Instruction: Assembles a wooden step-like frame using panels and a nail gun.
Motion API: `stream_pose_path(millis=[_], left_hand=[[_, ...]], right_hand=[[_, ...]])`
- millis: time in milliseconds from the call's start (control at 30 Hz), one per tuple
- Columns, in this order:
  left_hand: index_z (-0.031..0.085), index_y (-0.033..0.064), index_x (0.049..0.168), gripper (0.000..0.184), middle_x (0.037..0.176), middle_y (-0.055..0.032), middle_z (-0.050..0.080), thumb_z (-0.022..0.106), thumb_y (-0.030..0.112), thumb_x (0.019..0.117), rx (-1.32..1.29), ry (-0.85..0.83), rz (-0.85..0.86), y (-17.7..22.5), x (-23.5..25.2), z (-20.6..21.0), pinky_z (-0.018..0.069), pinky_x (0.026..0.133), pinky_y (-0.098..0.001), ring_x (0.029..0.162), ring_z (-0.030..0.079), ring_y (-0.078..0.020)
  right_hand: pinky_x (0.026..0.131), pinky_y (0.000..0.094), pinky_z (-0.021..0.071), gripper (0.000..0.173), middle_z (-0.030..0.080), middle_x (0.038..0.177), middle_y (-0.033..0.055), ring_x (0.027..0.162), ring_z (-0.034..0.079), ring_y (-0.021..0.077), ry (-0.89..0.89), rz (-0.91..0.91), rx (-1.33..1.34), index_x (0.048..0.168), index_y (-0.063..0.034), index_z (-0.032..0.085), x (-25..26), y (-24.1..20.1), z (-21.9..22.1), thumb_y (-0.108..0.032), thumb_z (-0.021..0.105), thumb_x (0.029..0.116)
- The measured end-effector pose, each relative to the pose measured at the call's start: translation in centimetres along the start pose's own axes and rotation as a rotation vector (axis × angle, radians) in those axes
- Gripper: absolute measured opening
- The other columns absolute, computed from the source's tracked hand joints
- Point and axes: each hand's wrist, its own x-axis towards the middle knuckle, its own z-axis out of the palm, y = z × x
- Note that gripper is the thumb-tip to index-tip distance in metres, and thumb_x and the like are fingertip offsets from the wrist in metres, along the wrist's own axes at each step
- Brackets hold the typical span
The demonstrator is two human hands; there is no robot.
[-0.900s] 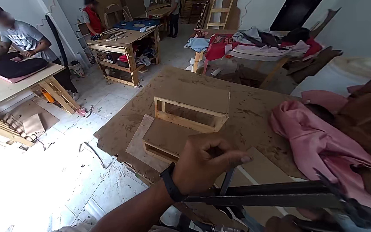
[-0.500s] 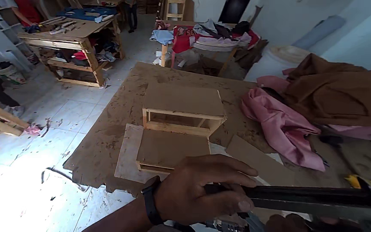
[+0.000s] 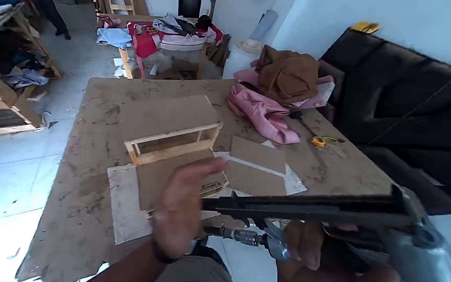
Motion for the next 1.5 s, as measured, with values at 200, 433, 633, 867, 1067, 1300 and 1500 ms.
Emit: stream_pose_path(millis=[200,433,633,867,1067,1300,1500], left_hand=[[0.05,0.0118,0.147,0.074,0.146,-0.019,0.057,0.032,0.069,0.102,0.373,-0.095,0.037,1.4,1.4,-3.6,0.0418,0.116,-0.0615,0.137,0.051,-0.0431],[0.042,0.0184,0.153,0.092,0.147,-0.0231,0.054,0.017,0.083,0.0932,0.172,-0.031,-0.052,-6.3,0.5,-0.6,0.0451,0.11,-0.0631,0.131,0.054,-0.0466],[0.061,0.0044,0.138,0.06,0.146,-0.0098,0.059,0.049,0.052,0.1041,0.656,-0.337,-0.098,-10.8,8.8,2.8,0.0438,0.118,-0.0505,0.141,0.049,-0.0269],[0.065,0.0367,0.137,0.069,0.15,0.0077,0.056,0.054,0.082,0.0857,1.852,-0.361,-0.436,-17.2,17.6,-5.9,0.041,0.115,-0.0557,0.142,0.049,-0.0158],[0.068,0.0225,0.133,0.05,0.129,0.0033,0.071,0.055,0.058,0.1008,1.791,-0.238,-0.414,-16.9,17.4,-4.5,0.0568,0.098,-0.0504,0.114,0.069,-0.0134],[0.069,0.0151,0.124,0.037,0.116,-0.0005,0.075,0.041,0.035,0.1112,1.718,-0.09,-0.393,-16.3,17.5,-3.9,0.0598,0.088,-0.0451,0.101,0.072,-0.0127],[0.063,0.0151,0.132,0.061,0.151,-0.0012,0.055,0.064,0.062,0.0932,1.815,-0.247,-0.466,-17.9,16.5,-2.7,0.05,0.109,-0.0514,0.137,0.055,-0.0184]], right_hand=[[0.063,0.0329,0.0572,0.061,0.072,0.081,0.0077,0.066,0.068,0.0179,0.103,0.032,-0.087,0.116,-0.0078,0.069,0.0,0.2,-1.2,-0.062,0.051,0.0972],[0.059,0.033,0.0551,0.058,0.069,0.079,0.006,0.062,0.065,0.0169,0.151,0.105,-0.034,0.116,-0.0112,0.069,1.6,0.3,-5.0,-0.063,0.052,0.0957],[0.055,0.0351,0.0581,0.051,0.071,0.083,0.0107,0.06,0.067,0.0204,0.167,0.133,-0.028,0.131,-0.0111,0.062,5.3,1.5,-8.9,-0.052,0.059,0.0992],[0.051,0.0354,0.0575,0.055,0.068,0.074,0.0099,0.053,0.064,0.0198,0.24,0.256,-0.026,0.133,-0.0105,0.062,6.3,0.4,-16.7,-0.054,0.056,0.1004],[0.05,0.0332,0.057,0.047,0.071,0.099,0.0148,0.055,0.064,0.0188,0.384,0.309,0.18,0.13,-0.0107,0.064,5.9,2.6,-19.5,-0.047,0.06,0.1],[0.049,0.0342,0.0571,0.044,0.067,0.116,0.0217,0.055,0.063,0.0213,0.464,0.364,0.32,0.129,-0.0086,0.061,6.5,3.7,-21.9,-0.042,0.061,0.1004],[0.051,0.0351,0.0576,0.049,0.065,0.115,0.025,0.056,0.063,0.0225,0.511,0.39,0.35,0.13,-0.0037,0.058,6.1,3.9,-23.6,-0.043,0.059,0.1014]])
